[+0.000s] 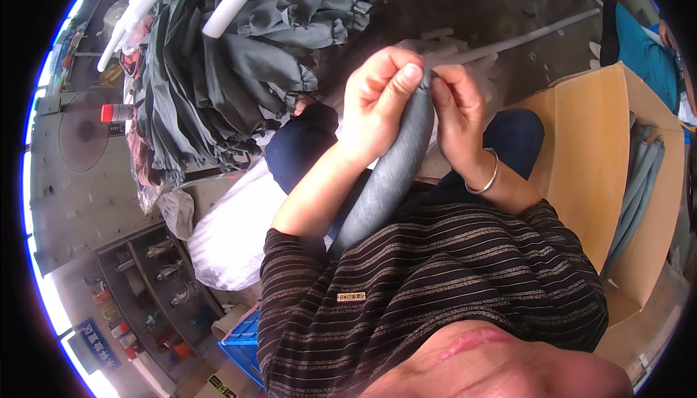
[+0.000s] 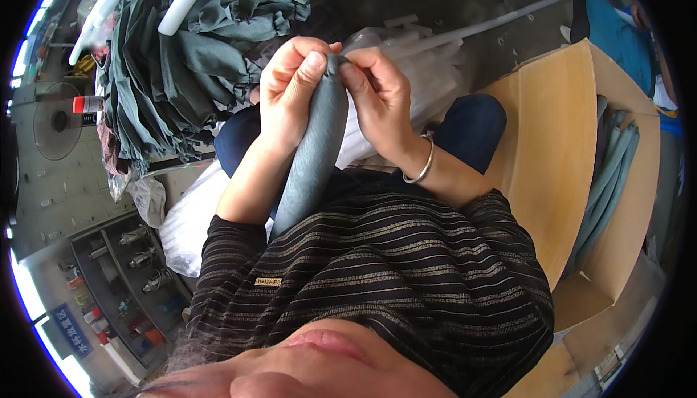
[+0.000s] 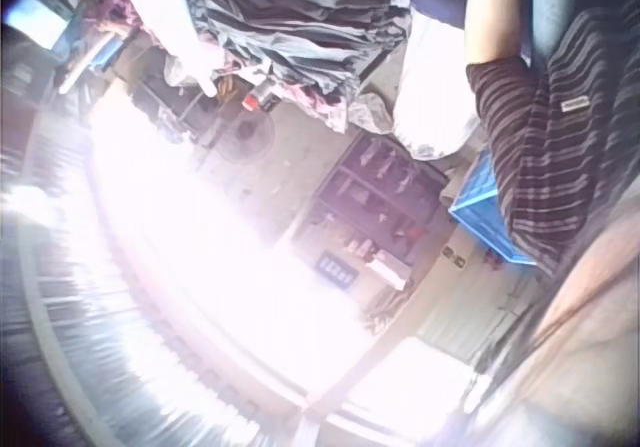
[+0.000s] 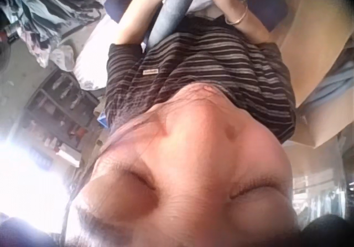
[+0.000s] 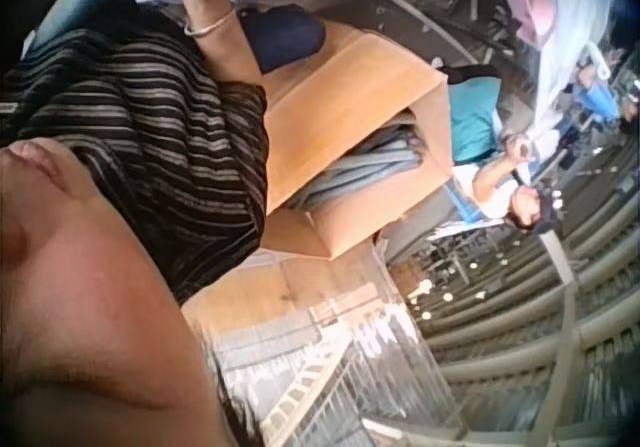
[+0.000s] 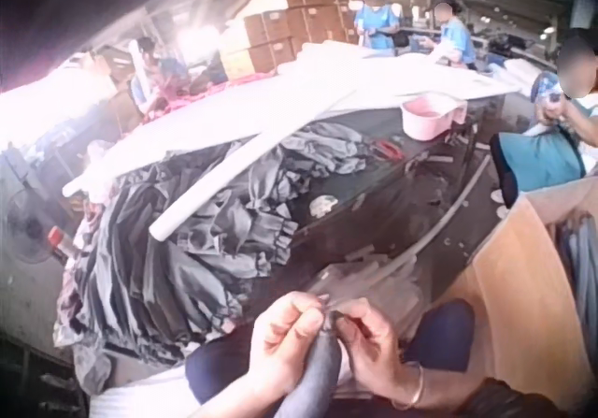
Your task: The person slides a gray fabric sleeve over a white foam tube, adjusts the fit, and trims the excess fabric with scissors. They repeat this process with multiple tubes, stacking the finished items nearby.
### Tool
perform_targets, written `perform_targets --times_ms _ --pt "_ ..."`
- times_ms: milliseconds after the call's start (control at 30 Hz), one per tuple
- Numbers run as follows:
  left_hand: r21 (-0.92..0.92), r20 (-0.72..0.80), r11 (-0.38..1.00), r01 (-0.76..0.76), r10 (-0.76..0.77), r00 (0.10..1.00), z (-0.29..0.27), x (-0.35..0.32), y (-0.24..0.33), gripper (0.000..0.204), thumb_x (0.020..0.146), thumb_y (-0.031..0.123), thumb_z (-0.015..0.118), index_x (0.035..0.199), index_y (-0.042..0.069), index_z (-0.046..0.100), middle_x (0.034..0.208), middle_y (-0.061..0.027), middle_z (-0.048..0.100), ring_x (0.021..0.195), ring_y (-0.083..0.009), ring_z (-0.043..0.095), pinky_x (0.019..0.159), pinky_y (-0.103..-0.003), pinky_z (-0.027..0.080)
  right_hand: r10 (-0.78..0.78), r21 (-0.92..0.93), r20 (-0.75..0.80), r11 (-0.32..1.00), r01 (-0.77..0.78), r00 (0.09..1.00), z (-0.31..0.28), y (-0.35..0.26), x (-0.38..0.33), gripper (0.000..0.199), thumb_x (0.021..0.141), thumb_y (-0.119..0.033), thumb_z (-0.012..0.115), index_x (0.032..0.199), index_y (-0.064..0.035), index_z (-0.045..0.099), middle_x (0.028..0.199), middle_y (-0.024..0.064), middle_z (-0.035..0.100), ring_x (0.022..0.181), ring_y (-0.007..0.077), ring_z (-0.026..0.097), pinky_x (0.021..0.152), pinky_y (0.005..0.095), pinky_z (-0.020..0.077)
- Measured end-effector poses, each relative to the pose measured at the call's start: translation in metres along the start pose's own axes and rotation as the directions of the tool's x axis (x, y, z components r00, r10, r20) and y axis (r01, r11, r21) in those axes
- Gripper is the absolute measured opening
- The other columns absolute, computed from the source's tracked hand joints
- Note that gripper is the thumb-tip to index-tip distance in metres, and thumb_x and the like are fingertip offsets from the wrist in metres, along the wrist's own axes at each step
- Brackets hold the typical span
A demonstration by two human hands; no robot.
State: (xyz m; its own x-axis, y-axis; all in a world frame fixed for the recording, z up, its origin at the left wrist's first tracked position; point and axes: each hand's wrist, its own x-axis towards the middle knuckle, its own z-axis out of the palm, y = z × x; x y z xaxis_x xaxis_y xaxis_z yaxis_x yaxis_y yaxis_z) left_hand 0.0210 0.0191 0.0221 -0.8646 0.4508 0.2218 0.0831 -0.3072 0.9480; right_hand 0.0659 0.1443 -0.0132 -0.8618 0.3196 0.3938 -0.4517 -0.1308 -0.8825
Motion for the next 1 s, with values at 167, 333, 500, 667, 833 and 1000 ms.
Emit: perform_targets --times_ms 167,333,500,667,833,1000 --pt "-0.231 0.077 0.923 0.309 -0.299 0.951 0.004 0.010 0.005 0.017 0.098 0.023 0.059 0.098 0.006 0.061 0.084 0.0017 0.062 0.073 -0.0031 0.054 0.066 -0.019 0.043 0.119 0.111 0.071 0.986 -0.126 0.990 -0.014 -0.002 0.005 0.012 0.098 -0.013 0.060 0.096 -0.0022 0.062 0.082 -0.0037 0.057 0.075 0.0033 0.049 0.068 0.0191 0.0397" --pt "-0.305 0.101 0.874 0.378 -0.365 0.925 -0.006 0.006 0.000 0.016 0.098 0.024 0.059 0.097 0.008 0.060 0.079 0.0044 0.059 0.067 -0.0021 0.051 0.059 -0.018 0.040 0.239 0.214 0.159 0.939 -0.270 0.958 -0.017 -0.003 0.013 0.008 0.096 -0.010 0.063 0.093 -0.0022 0.063 0.081 -0.0045 0.057 0.075 0.0028 0.049 0.068 0.0191 0.0398" --pt "-0.156 -0.001 0.944 0.292 -0.295 0.955 -0.025 0.006 -0.018 0.038 0.093 0.031 0.066 0.119 0.006 0.054 0.097 -0.0005 0.061 0.083 -0.0078 0.058 0.071 -0.022 0.048 0.051 0.033 0.037 0.998 -0.052 0.998 -0.011 0.018 0.024 0.006 0.094 -0.008 0.065 0.093 -0.0024 0.061 0.082 -0.0029 0.057 0.074 0.0048 0.050 0.067 0.0198 0.0408" --pt "-0.059 0.229 0.850 0.524 -0.499 0.836 -0.024 -0.007 0.013 0.068 0.079 0.032 0.079 0.127 -0.003 0.046 0.102 -0.0113 0.064 0.090 -0.0168 0.063 0.083 -0.032 0.051 -0.118 -0.048 0.302 0.989 0.139 0.946 -0.029 0.019 0.038 0.017 0.092 -0.016 0.068 0.097 -0.0011 0.061 0.093 0.0044 0.058 0.085 0.0127 0.054 0.075 0.0254 0.0439" --pt "-0.605 0.586 0.445 0.660 -0.313 0.747 -0.062 -0.008 -0.007 0.074 0.082 0.048 0.067 0.123 -0.010 0.047 0.077 -0.0205 0.062 0.049 -0.0227 0.062 0.050 -0.036 0.060 -0.041 0.181 0.512 0.982 -0.061 0.858 -0.013 0.018 0.037 0.044 0.091 -0.027 0.069 0.127 -0.0026 0.061 0.110 0.0057 0.059 0.105 0.0155 0.056 0.091 0.0301 0.0451" --pt "-0.441 0.399 0.566 0.696 -0.571 0.717 -0.065 -0.008 -0.008 0.072 0.086 0.061 0.053 0.122 -0.001 0.054 0.078 -0.0216 0.063 0.054 -0.0283 0.064 0.051 -0.037 0.059 0.243 0.149 0.459 0.927 -0.343 0.855 -0.005 0.016 0.035 0.035 0.084 -0.023 0.077 0.110 -0.0020 0.065 0.100 0.0030 0.062 0.092 0.0116 0.059 0.084 0.0270 0.0476"
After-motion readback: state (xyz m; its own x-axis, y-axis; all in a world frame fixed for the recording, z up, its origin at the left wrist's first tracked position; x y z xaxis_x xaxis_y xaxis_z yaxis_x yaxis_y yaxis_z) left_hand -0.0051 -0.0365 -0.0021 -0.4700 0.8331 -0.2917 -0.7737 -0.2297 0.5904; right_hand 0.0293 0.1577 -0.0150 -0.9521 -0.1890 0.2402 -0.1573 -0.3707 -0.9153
